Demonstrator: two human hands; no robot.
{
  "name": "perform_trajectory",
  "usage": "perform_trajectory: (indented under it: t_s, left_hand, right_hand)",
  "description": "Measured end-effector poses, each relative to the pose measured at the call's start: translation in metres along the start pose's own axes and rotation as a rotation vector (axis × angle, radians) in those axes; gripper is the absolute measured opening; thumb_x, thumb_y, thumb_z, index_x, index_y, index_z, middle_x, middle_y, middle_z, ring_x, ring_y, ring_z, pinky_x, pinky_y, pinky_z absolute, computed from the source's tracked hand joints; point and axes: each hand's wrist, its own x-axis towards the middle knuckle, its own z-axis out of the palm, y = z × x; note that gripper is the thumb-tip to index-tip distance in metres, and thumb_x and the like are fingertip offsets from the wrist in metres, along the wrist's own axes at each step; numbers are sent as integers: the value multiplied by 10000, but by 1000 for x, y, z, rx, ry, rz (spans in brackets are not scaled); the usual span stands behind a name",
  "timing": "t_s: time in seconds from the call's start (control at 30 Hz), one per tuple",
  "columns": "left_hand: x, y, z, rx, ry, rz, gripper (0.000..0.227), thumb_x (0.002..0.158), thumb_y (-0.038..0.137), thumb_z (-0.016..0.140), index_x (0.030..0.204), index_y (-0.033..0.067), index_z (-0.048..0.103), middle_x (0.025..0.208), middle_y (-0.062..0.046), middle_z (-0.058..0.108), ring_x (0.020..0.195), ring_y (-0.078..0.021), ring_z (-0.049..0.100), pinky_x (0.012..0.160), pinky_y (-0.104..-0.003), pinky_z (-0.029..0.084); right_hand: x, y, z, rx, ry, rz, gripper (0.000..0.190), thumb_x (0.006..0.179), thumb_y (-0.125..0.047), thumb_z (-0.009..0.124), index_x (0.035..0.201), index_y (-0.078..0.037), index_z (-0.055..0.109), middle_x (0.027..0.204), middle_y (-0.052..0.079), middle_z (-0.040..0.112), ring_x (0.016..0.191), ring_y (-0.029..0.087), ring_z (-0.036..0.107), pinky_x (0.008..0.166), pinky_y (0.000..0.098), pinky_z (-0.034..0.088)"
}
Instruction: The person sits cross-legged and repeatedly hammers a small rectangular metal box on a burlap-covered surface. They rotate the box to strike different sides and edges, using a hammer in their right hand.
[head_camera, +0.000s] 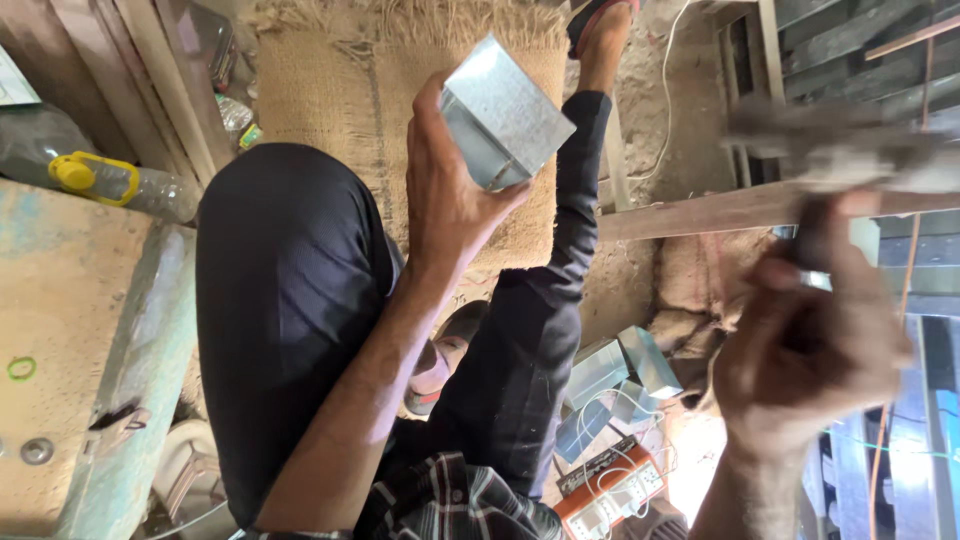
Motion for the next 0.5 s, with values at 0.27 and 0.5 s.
perform_trajectory:
  t_s: [0.27, 0.5]
  left_hand:
    - [0, 3, -5, 14, -7, 31, 1288, 559, 244, 1074, 1518, 35, 241, 1413, -275, 459, 1322, -421, 526, 1078, -554, 525]
    - [-2, 0, -6, -1, -29, 68, 1239, 584, 209, 1055, 1526, 44, 267, 1427, -260, 485, 1355, -424, 500, 1062, -551, 525]
  right_hand:
    - [14, -23, 53, 199, -21, 120, 295, 1104, 15, 538, 1395, 4, 582, 952, 81, 715, 511, 46, 495, 427, 224, 364]
    - [17, -9, 30, 22, -286, -51, 333, 1035, 126, 566, 1303, -36, 678, 844, 84, 694, 501, 72, 461, 442, 272, 343]
